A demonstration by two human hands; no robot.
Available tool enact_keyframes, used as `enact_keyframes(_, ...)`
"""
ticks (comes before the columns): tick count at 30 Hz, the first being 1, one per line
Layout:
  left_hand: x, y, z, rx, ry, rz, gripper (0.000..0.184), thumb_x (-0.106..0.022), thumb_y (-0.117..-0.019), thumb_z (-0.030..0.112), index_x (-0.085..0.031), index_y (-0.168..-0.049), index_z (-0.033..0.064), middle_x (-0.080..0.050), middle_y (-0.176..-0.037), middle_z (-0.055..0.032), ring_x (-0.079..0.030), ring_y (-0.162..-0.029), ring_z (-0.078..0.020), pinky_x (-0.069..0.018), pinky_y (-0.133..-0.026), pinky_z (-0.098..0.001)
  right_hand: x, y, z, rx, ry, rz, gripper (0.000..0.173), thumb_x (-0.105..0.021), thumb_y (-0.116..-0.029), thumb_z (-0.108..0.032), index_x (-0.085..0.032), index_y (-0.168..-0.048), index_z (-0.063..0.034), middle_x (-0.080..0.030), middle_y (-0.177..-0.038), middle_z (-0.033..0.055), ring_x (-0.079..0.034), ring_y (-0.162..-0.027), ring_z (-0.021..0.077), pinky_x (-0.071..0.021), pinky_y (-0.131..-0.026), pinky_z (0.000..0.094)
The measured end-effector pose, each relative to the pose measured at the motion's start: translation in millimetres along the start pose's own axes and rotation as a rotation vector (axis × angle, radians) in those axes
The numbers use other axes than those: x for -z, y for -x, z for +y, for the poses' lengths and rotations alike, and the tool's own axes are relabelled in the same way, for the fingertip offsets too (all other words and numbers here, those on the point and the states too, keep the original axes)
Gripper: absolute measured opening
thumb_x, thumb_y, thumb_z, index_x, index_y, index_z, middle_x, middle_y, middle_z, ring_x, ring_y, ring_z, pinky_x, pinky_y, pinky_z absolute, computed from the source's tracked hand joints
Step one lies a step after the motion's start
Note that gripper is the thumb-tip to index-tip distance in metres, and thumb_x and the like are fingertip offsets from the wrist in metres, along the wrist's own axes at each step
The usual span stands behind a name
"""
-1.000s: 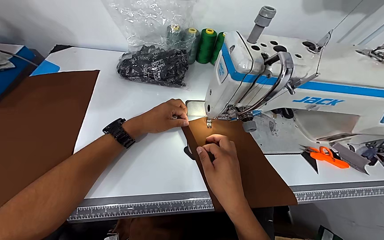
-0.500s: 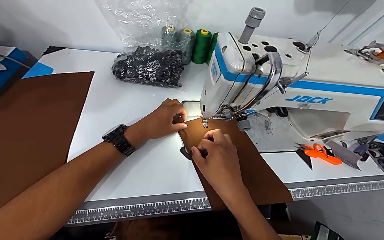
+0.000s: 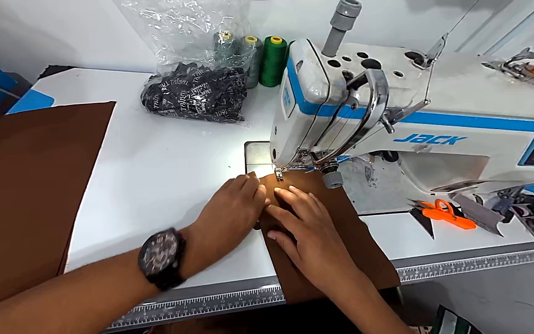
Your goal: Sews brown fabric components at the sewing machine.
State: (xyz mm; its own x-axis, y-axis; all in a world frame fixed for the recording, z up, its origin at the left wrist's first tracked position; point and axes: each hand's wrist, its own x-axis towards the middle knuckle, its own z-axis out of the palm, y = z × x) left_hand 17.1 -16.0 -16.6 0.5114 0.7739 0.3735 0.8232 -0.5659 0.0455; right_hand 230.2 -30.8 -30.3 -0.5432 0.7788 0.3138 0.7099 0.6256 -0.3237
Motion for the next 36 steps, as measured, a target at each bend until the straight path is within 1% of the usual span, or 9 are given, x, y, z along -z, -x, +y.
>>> enact_keyframes(3, -5, 8, 14, 0.009, -0.042, -0.016, 0.031, -0.051, -0.1023, 0.015, -0.071, -0.123, 0.0024, -0.068, -0.126, -0.0157, -0.064, -0.122, -0.0294, -0.0513, -0.105, -0.0418, -1, 16, -9, -0.101, 0.035, 0.040, 0.040, -0.053, -0.1009, -0.055, -0.070, -0.131, -0.0340, -0.053, -0.154, -0.0007, -0.038, -0.150, 0.0298, -0.0322, -0.118, 0.0640)
enact_keyframes(4, -6, 8, 14, 0.010, -0.030, -0.006, 0.033, -0.050, -0.1029, 0.017, -0.071, -0.125, 0.0043, -0.068, -0.130, -0.0148, -0.064, -0.125, -0.0284, -0.0494, -0.108, -0.0415, -1, 20, -12, -0.129, 0.046, 0.054, 0.041, -0.053, -0.1009, -0.056, -0.070, -0.131, -0.0345, -0.052, -0.155, 0.0005, -0.038, -0.150, 0.0320, -0.0311, -0.118, 0.0665)
enact_keyframes(7, -8, 3, 12, 0.006, 0.058, 0.001, 0.037, -0.047, -0.1060, 0.025, -0.072, -0.128, 0.0090, -0.068, -0.134, -0.0109, -0.061, -0.130, -0.0242, -0.0461, -0.113, -0.0388, -2, 27, -16, -0.194, 0.075, 0.083, 0.043, -0.050, -0.1011, -0.058, -0.070, -0.133, -0.0362, -0.053, -0.155, 0.0034, -0.038, -0.150, 0.0349, -0.0282, -0.116, 0.0718)
enact_keyframes(10, -9, -2, 10, 0.005, 0.110, 0.001, 0.038, -0.046, -0.1060, 0.027, -0.072, -0.128, 0.0104, -0.066, -0.137, -0.0094, -0.060, -0.133, -0.0218, -0.0454, -0.114, -0.0360, -3, 26, -15, -0.222, 0.091, 0.095, 0.043, -0.049, -0.1008, -0.059, -0.070, -0.132, -0.0375, -0.054, -0.154, 0.0036, -0.040, -0.149, 0.0367, -0.0266, -0.114, 0.0748)
enact_keyframes(16, -13, -8, 10, 0.026, 0.138, -0.010, 0.038, -0.046, -0.1063, 0.026, -0.071, -0.131, 0.0098, -0.064, -0.141, -0.0111, -0.055, -0.138, -0.0236, -0.0427, -0.116, -0.0368, -1, 24, -7, -0.216, 0.099, 0.092, 0.044, -0.048, -0.1010, -0.059, -0.070, -0.132, -0.0383, -0.057, -0.151, 0.0050, -0.043, -0.147, 0.0381, -0.0268, -0.114, 0.0756)
enact_keyframes(24, -13, -9, 11, 0.034, 0.150, -0.017, 0.038, -0.045, -0.1059, 0.024, -0.071, -0.130, 0.0095, -0.063, -0.141, -0.0133, -0.055, -0.138, -0.0252, -0.0420, -0.117, -0.0375, 2, 24, -5, -0.215, 0.082, 0.067, 0.043, -0.048, -0.1015, -0.058, -0.070, -0.133, -0.0385, -0.058, -0.150, 0.0078, -0.046, -0.144, 0.0397, -0.0273, -0.114, 0.0750)
enact_keyframes(30, -13, -9, 11, 0.035, 0.121, -0.010, 0.038, -0.046, -0.1055, 0.026, -0.072, -0.129, 0.0119, -0.065, -0.139, -0.0113, -0.057, -0.136, -0.0251, -0.0444, -0.114, -0.0367, 4, 22, -3, -0.203, 0.085, 0.058, 0.042, -0.048, -0.1014, -0.057, -0.069, -0.133, -0.0388, -0.057, -0.150, 0.0093, -0.045, -0.145, 0.0409, -0.0271, -0.114, 0.0744)
enact_keyframes(32, -13, -10, 10, 0.038, 0.114, -0.010, 0.039, -0.046, -0.1056, 0.028, -0.073, -0.129, 0.0139, -0.065, -0.139, -0.0110, -0.057, -0.135, -0.0261, -0.0447, -0.114, -0.0381, 4, 22, -2, -0.201, 0.090, 0.060, 0.042, -0.048, -0.1018, -0.057, -0.069, -0.133, -0.0392, -0.057, -0.150, 0.0090, -0.045, -0.145, 0.0408, -0.0275, -0.114, 0.0744)
enact_keyframes(36, -13, -12, 4, 0.039, 0.138, -0.005, 0.038, -0.046, -0.1049, 0.031, -0.074, -0.128, 0.0175, -0.067, -0.136, -0.0118, -0.056, -0.136, -0.0297, -0.0414, -0.116, -0.0476, 3, 20, 0, -0.208, 0.077, 0.064, 0.041, -0.048, -0.1014, -0.058, -0.070, -0.132, -0.0401, -0.057, -0.150, 0.0072, -0.045, -0.145, 0.0401, -0.0274, -0.114, 0.0744)
